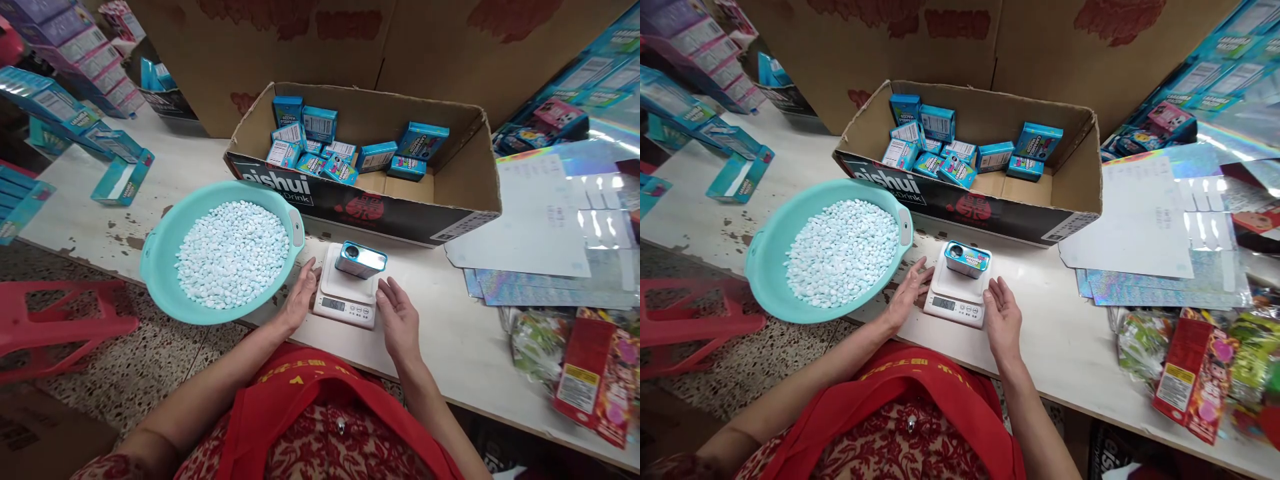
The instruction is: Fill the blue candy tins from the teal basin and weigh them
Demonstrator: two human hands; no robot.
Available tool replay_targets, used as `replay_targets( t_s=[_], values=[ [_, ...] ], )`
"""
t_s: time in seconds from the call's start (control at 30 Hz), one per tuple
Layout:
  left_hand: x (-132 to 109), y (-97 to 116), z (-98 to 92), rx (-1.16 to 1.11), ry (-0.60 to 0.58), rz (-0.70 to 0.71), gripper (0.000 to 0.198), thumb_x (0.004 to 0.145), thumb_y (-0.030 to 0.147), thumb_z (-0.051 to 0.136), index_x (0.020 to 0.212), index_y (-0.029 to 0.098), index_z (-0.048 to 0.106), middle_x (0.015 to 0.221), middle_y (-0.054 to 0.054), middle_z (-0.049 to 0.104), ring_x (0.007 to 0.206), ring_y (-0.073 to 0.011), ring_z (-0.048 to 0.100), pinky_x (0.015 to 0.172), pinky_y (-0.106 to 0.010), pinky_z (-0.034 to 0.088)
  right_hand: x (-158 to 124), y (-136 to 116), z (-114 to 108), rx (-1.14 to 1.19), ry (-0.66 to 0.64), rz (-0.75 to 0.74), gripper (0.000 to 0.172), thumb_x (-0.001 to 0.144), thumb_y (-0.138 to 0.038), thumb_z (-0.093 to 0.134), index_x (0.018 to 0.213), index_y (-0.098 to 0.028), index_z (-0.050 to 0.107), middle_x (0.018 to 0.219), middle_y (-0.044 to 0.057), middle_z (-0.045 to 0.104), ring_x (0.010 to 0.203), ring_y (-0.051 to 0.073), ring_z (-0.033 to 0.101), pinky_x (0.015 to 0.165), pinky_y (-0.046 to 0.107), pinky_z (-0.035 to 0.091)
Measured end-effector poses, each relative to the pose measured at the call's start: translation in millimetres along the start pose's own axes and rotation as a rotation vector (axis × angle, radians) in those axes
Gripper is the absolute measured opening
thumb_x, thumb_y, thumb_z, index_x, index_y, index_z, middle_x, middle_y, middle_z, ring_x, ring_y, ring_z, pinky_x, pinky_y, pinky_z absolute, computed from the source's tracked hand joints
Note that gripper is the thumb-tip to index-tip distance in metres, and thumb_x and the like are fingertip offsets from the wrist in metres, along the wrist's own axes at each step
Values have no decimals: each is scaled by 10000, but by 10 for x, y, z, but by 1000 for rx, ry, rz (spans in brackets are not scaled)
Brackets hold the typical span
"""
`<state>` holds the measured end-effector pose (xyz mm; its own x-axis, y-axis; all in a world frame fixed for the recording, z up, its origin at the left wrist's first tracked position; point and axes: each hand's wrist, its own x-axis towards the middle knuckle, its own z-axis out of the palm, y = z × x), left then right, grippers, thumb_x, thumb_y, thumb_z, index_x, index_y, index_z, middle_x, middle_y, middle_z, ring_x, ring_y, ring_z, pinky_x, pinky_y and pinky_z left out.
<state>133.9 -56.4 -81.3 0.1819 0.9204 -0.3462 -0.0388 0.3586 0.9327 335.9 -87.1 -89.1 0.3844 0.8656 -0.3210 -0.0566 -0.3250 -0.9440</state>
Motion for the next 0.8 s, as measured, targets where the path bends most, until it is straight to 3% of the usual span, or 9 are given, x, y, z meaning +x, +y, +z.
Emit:
replay_targets(
  t_s=[0.27, 0.47, 0.8],
  values=[
    [111, 35, -85, 63, 89, 47, 845, 841, 774, 330, 1462, 202, 305, 1481, -163, 378, 1354, -314, 373, 1103, -494, 332, 94, -27, 162, 74, -39, 29, 682, 712, -466, 722, 1284, -155, 522, 1321, 157, 579, 1273, 274, 506, 1111, 477, 368],
    [134, 52, -96, 41, 90, 62, 897, 815, 793, 365, 1458, 170, 316, 1463, -175, 401, 1348, -319, 380, 1112, -488, 321, 85, -7, 193, 92, -43, 15, 722, 684, -475, 743, 1283, -145, 510, 1342, 175, 554, 1276, 277, 501, 1109, 476, 372],
    [169, -20, -130, 30, 121, 71, 816, 848, 735, 409, 1452, 189, 355, 1460, -152, 413, 1372, -318, 338, 1139, -491, 276, 133, 20, 253, 94, -73, -26, 712, 678, -493, 745, 1259, -141, 531, 1309, 178, 577, 1248, 295, 521, 1081, 515, 391]
  ],
)
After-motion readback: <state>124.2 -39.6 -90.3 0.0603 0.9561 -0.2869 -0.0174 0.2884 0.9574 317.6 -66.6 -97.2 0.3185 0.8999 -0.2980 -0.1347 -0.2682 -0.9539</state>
